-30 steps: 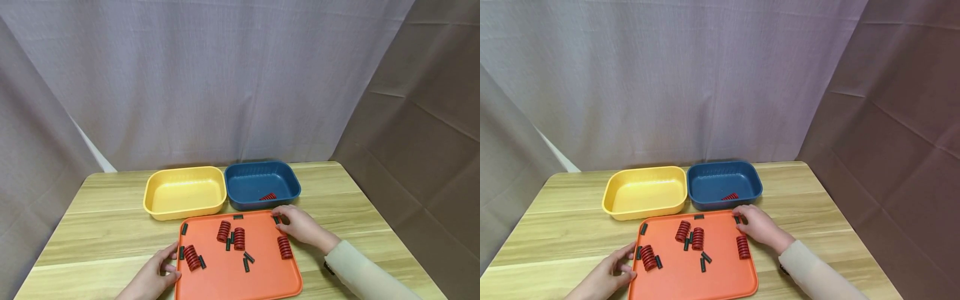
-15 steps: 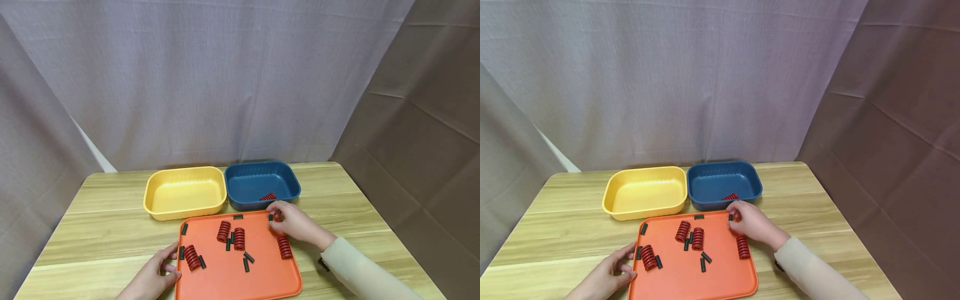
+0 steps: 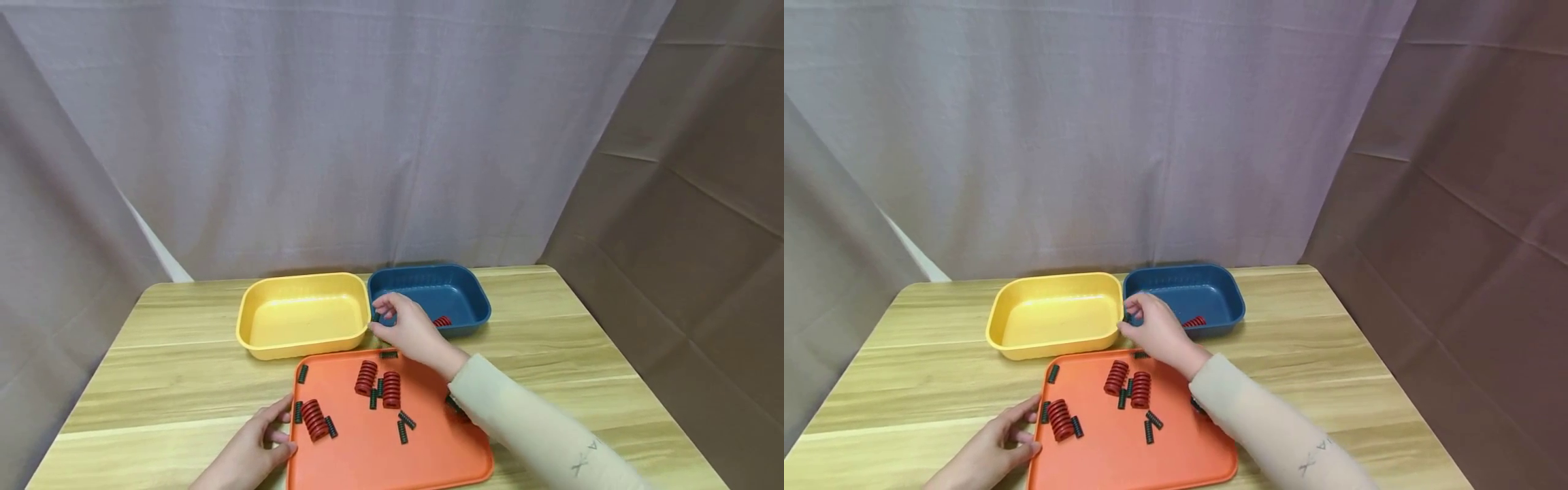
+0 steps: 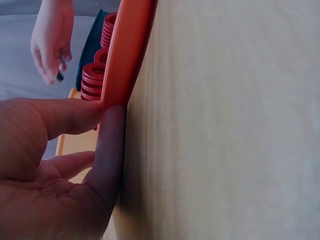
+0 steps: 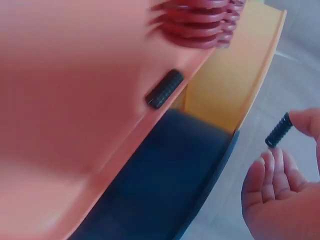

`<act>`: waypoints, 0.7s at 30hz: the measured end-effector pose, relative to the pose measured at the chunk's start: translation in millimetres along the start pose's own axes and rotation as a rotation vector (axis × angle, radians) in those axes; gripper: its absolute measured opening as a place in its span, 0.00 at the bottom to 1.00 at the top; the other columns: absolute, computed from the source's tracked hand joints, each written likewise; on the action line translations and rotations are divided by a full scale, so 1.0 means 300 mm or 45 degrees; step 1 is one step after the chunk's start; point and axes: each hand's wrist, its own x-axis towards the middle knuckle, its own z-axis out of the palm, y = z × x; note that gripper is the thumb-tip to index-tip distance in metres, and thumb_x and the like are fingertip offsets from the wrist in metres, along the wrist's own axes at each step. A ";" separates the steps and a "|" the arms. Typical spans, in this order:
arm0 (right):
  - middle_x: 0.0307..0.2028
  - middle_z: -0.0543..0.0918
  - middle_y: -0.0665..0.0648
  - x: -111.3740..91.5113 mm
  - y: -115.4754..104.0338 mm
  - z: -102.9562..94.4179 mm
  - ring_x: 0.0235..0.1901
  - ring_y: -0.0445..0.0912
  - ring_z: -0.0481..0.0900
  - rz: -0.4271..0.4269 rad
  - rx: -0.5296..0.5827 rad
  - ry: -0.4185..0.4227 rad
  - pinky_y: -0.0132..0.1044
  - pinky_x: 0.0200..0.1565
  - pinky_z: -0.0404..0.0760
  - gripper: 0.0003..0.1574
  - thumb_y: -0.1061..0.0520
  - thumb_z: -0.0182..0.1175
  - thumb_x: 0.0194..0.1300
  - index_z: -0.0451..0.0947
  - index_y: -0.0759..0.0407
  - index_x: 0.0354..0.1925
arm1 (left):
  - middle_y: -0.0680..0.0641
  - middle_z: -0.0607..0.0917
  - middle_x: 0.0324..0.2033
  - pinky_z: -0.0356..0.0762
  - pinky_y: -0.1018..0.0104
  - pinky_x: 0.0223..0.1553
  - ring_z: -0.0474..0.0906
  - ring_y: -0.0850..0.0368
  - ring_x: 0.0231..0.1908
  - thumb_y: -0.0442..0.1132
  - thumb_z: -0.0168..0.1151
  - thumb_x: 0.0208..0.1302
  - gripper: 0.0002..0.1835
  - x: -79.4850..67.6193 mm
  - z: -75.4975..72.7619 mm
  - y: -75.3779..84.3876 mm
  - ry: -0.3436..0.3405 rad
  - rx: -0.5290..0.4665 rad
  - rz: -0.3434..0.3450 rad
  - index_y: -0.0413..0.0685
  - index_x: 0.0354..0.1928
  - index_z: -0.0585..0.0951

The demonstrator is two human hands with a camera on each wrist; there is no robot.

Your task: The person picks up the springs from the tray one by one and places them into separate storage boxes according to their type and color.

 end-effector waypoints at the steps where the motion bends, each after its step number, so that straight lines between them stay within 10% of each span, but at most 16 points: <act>1: 0.43 0.78 0.50 0.013 -0.010 0.014 0.43 0.47 0.76 0.009 0.007 0.001 0.40 0.46 0.76 0.24 0.52 0.69 0.60 0.76 0.59 0.51 | 0.40 0.71 0.51 0.75 0.69 0.38 0.76 0.52 0.40 0.30 0.69 0.56 0.43 0.001 0.001 -0.002 0.002 -0.009 -0.001 0.31 0.71 0.58; 21: 0.44 0.77 0.51 0.160 -0.101 0.248 0.46 0.47 0.76 0.015 -0.080 0.043 0.37 0.46 0.76 0.26 0.51 0.66 0.63 0.75 0.60 0.56 | 0.38 0.71 0.50 0.77 0.69 0.37 0.77 0.57 0.38 0.30 0.69 0.56 0.43 0.000 -0.008 -0.008 -0.011 0.004 0.030 0.28 0.70 0.57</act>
